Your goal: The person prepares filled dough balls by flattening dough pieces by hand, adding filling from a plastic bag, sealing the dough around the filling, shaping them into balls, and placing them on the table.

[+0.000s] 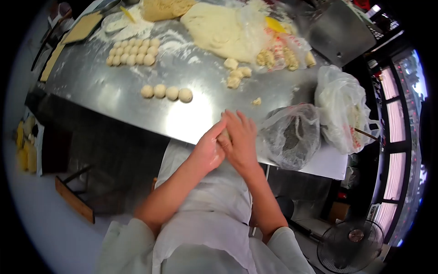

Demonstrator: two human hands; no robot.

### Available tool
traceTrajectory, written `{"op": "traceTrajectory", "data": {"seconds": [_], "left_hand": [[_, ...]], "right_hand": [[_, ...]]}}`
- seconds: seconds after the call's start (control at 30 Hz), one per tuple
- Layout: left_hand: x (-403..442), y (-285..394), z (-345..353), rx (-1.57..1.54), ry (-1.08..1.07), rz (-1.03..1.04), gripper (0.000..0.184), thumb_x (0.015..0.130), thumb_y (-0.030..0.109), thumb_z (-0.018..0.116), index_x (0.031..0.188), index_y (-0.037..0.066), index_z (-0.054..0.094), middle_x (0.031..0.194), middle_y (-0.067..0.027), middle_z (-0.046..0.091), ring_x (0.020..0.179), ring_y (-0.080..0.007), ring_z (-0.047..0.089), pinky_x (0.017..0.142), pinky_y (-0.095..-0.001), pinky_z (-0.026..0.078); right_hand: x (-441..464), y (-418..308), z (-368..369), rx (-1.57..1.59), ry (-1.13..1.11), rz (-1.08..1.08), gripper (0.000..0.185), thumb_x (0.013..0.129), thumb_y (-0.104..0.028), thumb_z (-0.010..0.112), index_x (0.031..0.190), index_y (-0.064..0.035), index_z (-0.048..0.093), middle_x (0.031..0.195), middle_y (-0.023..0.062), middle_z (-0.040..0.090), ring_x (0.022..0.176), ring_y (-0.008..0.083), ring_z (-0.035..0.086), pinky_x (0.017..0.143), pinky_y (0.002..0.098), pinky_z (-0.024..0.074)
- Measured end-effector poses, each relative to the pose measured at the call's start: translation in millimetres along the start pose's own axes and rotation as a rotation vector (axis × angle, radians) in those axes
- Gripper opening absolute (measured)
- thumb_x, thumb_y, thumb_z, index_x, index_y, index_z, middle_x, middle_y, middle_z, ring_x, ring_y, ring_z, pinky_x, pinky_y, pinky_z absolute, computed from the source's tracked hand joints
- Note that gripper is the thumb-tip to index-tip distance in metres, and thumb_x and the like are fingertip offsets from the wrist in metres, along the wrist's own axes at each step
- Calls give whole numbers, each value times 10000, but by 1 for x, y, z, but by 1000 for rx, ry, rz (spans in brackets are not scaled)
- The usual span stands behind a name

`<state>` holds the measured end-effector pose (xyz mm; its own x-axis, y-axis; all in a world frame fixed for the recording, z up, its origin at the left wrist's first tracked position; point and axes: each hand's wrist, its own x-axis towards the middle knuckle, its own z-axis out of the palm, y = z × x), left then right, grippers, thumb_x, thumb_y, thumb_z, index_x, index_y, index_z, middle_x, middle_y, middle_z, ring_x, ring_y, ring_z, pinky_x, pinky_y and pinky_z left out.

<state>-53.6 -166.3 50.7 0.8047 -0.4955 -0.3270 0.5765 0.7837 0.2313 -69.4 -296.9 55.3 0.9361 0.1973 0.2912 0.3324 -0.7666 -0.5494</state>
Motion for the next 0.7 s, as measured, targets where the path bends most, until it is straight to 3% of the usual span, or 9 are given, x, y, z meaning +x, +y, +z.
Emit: {"op": "traceTrajectory", "data": {"seconds": [0.1, 0.2, 0.23, 0.33, 0.37, 0.47, 0.5, 0.6, 0.7], "left_hand": [[0, 7, -7, 77, 3, -52, 325, 1085, 189, 557, 1368, 30, 544, 1294, -107, 624, 1218, -209, 615, 1066, -370, 516], [3, 6, -13, 179, 20, -42, 351, 1061, 135, 585, 1381, -1, 537, 1262, -94, 631, 1195, -216, 625, 1072, -361, 513], [3, 6, -12, 235, 35, 10, 403, 1024, 100, 615, 1392, -36, 522, 1304, -132, 599, 1241, -256, 594, 1101, -390, 487], [6, 12, 1, 1471, 106, 756, 445, 981, 79, 634, 1391, -49, 518, 1356, -186, 540, 1315, -330, 524, 1140, -451, 437], [13, 8, -9, 1816, 86, 869, 508, 949, 86, 633, 1424, -36, 503, 1442, -223, 470, 1409, -400, 416, 1185, -518, 353], [26, -4, -43, 2177, -152, 878, 531, 951, 96, 623, 1453, -17, 495, 1487, -220, 454, 1459, -417, 355, 1211, -543, 303], [25, 0, -34, 2051, -89, 827, 440, 953, 89, 623, 1367, -35, 540, 1438, -209, 496, 1452, -420, 384, 1210, -528, 281], [5, 31, -28, 1775, 71, 1213, 363, 955, 59, 620, 1315, 11, 605, 1329, -176, 587, 1333, -378, 514, 1116, -456, 409], [6, 43, -67, 1335, 308, 1034, 268, 967, -39, 563, 1202, 28, 672, 1172, -111, 661, 1001, -218, 640, 802, -302, 528]], "right_hand": [[-1, 0, -3, -22, -121, 21, 707, 1028, -497, 560, 1575, -78, 400, 1577, 150, 474, 1437, 376, 438, 1208, 557, 261], [0, -8, -19, 819, -14, 310, 698, 1069, -474, 523, 1585, -34, 358, 1553, 165, 501, 1401, 306, 489, 1172, 441, 361], [0, -6, -25, 762, 75, 330, 666, 1076, -439, 527, 1566, -14, 378, 1525, 168, 528, 1375, 285, 511, 1150, 408, 385], [-1, 7, -35, 701, 219, 411, 565, 1085, -327, 551, 1502, 38, 442, 1431, 171, 607, 1306, 234, 569, 1101, 341, 438], [-2, 14, -31, 758, 187, 458, 528, 1080, -283, 567, 1477, 50, 467, 1394, 167, 633, 1288, 227, 583, 1095, 340, 444], [-6, 23, -18, 811, 174, 471, 387, 1042, -109, 599, 1387, 62, 558, 1301, 157, 688, 1217, 196, 631, 1061, 324, 473], [-4, 28, -15, 750, 175, 462, 383, 1036, -93, 600, 1384, 62, 561, 1301, 160, 686, 1215, 194, 633, 1053, 324, 480], [-18, 37, -7, 580, 132, 420, 437, 971, -53, 647, 1395, 25, 573, 1279, 150, 694, 1119, 210, 668, 998, 331, 513], [-12, 26, -7, 364, -44, 414, 619, 870, -75, 771, 1446, -33, 546, 1291, 152, 667, 1050, 268, 661, 941, 363, 529]]}}
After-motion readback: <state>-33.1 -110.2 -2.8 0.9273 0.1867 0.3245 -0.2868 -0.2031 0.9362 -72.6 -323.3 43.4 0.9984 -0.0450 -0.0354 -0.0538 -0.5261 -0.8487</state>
